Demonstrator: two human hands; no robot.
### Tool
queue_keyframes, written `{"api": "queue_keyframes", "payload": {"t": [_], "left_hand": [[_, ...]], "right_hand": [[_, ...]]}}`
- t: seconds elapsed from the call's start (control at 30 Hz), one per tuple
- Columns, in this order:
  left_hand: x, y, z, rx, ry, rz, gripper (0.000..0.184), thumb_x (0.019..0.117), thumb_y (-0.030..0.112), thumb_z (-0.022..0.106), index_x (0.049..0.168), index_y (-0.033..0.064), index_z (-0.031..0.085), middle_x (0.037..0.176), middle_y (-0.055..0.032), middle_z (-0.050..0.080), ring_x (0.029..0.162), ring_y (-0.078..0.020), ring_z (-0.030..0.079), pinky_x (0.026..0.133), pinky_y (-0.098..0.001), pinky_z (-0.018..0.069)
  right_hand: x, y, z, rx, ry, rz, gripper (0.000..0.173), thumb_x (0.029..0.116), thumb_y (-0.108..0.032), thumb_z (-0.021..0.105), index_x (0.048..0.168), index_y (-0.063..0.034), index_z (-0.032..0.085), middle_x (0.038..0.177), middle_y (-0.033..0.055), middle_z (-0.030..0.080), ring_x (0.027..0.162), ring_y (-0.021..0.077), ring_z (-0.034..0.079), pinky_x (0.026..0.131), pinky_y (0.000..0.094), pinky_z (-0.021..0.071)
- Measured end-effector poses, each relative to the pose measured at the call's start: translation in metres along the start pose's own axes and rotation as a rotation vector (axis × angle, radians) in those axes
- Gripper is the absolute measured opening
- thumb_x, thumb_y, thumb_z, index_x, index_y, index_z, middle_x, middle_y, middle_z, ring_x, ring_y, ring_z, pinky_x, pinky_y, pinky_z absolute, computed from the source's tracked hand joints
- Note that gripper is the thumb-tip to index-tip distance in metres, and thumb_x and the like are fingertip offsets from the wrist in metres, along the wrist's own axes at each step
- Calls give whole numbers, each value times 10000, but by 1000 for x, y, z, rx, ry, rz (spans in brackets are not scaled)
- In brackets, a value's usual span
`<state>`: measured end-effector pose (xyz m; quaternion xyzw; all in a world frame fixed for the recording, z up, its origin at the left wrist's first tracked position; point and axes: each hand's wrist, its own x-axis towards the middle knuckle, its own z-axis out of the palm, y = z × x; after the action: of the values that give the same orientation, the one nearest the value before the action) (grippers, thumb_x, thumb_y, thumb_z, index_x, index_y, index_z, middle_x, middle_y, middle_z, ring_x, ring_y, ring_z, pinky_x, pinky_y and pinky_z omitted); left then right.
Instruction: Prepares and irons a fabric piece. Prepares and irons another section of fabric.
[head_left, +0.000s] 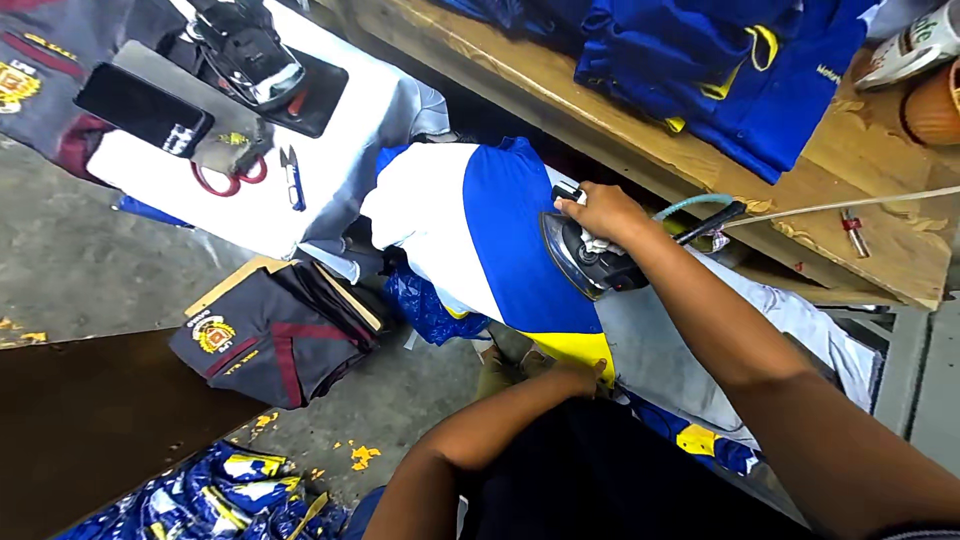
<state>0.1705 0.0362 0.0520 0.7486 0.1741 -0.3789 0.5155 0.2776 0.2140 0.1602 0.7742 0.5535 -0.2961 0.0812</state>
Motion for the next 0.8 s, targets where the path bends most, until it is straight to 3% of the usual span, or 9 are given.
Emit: {"api": "queue_keyframes", "payload": {"t": [0.13, 0.27, 0.3, 0.4, 0.43, 0.5, 0.63, 0.8], "left_hand": [[-7, 11, -8, 8, -44, -10, 758, 1080, 291, 515, 1664, 114, 67, 1420, -340, 535, 1317, -517, 529, 1041, -714, 410], [-29, 27, -26, 2, -49, -39, 644, 1076, 258, 508, 1611, 14, 244, 1469, -336, 490, 1368, -498, 487, 1088, -695, 374], [-27, 26, -24, -9, -37, -32, 658, 1068, 253, 523, 1601, -15, 245, 1455, -337, 505, 1365, -492, 494, 1096, -685, 374], [-7, 16, -14, -17, 14, 7, 819, 1040, 289, 573, 1632, -12, 94, 1368, -344, 569, 1295, -490, 554, 1051, -674, 426], [-3, 14, -14, -12, 24, 19, 825, 1035, 310, 577, 1631, -11, 106, 1354, -336, 581, 1277, -481, 571, 1038, -668, 440], [0, 11, -11, -6, 33, 57, 732, 1037, 321, 580, 1590, -33, 257, 1338, -321, 597, 1256, -472, 588, 1022, -673, 452], [-10, 15, -13, -14, -13, 47, 696, 1061, 262, 556, 1608, -22, 231, 1409, -336, 547, 1323, -494, 532, 1070, -683, 407], [-21, 24, -27, 51, -98, 1, 493, 1081, 270, 517, 1440, -67, 486, 1419, -321, 536, 1335, -472, 521, 1062, -676, 405]], "right_hand": [[-8, -20, 18, 139, 27, 22, 624, 1066, -535, 472, 1431, -31, 524, 1167, 282, 674, 1109, 461, 657, 907, 657, 502], [13, -59, 37, 223, 90, 45, 627, 1072, -540, 447, 1443, -37, 507, 1177, 259, 685, 1117, 432, 672, 913, 628, 521], [20, -66, 36, 244, 96, 52, 628, 1072, -536, 449, 1441, -31, 509, 1199, 255, 680, 1138, 424, 666, 928, 621, 518], [44, -83, 24, 288, 137, 80, 632, 1070, -539, 448, 1445, -34, 509, 1253, 223, 673, 1187, 380, 654, 963, 583, 516], [50, -90, 19, 289, 151, 88, 632, 1071, -542, 441, 1453, -42, 502, 1262, 210, 674, 1197, 366, 653, 968, 575, 516], [55, -99, 17, 295, 153, 92, 621, 1077, -533, 431, 1463, -50, 493, 1269, 197, 676, 1201, 351, 655, 969, 567, 519], [33, -92, 31, 273, 102, 21, 623, 1075, -526, 449, 1436, -20, 502, 1221, 231, 679, 1155, 393, 667, 935, 602, 525], [7, -72, 35, 224, 50, 17, 615, 1068, -536, 464, 1419, -35, 528, 1164, 252, 685, 1108, 430, 670, 899, 624, 519]]}}
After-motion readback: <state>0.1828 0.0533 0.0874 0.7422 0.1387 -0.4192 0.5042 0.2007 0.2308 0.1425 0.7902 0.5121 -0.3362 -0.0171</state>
